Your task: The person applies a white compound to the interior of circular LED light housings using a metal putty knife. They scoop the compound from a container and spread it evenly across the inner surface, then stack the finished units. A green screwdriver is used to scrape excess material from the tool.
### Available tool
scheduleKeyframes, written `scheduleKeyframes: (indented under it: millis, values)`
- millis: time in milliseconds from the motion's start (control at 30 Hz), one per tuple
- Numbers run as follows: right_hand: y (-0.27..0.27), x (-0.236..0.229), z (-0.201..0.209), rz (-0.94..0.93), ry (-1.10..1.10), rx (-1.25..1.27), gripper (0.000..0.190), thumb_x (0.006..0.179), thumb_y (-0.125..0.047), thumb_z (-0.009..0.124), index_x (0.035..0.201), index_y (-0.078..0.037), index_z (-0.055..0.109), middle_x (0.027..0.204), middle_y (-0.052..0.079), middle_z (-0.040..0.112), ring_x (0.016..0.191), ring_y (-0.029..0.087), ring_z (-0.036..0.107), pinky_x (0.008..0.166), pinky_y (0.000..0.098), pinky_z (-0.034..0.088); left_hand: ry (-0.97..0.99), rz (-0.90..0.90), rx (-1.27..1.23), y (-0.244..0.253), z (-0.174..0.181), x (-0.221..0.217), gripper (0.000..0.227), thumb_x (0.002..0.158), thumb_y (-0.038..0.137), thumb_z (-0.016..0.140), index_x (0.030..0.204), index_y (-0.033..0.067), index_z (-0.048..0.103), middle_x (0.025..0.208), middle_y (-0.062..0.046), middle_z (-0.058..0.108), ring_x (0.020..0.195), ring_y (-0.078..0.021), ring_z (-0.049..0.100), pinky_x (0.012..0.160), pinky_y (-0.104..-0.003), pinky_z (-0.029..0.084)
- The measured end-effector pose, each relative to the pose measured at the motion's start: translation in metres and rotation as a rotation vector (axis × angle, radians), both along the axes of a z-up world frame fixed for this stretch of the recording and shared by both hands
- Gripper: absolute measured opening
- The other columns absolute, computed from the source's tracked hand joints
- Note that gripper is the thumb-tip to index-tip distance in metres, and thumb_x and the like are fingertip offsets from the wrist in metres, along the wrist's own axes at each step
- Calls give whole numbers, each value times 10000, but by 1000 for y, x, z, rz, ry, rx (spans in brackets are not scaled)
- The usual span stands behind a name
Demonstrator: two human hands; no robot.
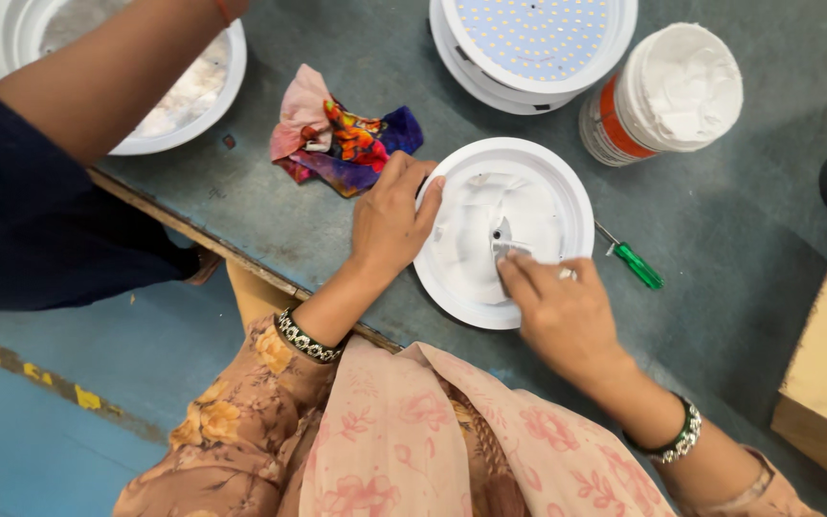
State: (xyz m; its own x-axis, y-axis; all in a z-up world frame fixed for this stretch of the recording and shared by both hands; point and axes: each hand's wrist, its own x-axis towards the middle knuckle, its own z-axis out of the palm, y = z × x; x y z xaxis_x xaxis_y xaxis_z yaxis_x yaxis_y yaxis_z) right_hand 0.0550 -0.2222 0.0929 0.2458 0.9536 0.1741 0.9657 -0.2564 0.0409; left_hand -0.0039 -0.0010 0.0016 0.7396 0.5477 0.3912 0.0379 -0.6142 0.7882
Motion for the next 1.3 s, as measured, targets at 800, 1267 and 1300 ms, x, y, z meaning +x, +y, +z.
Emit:
scheduleKeyframes:
  millis: [800, 1267, 1300]
  values:
    - [-9, 87, 28, 283, 13, -81, 440, 775, 5, 668, 1172, -169, 741, 1232, -41, 738, 1129, 113, 680, 979, 365, 444, 54, -27, -66, 3, 3, 1, 197, 1007, 243, 635, 1082, 77, 709, 977, -73, 625, 790, -293, 681, 683, -425, 528]
    - [6, 96, 28, 365, 14, -150, 440, 741, -15, 681, 1154, -158, 727, 1203, -34, 743, 1143, 122, 673, 988, 402, 426, 44, -19, -56, 1, 3, 0, 201, 1014, 249, 631, 1078, 73, 703, 1015, -71, 648, 824, -299, 690, 707, -422, 538]
    - [-2, 95, 34, 349, 63, -166, 431, 743, -21, 682, 1147, -165, 722, 1198, -33, 740, 1131, 126, 672, 991, 407, 424, 49, -24, -62, 2, 3, 0, 198, 1017, 248, 627, 1079, 76, 705, 1015, -69, 649, 827, -298, 691, 710, -421, 539]
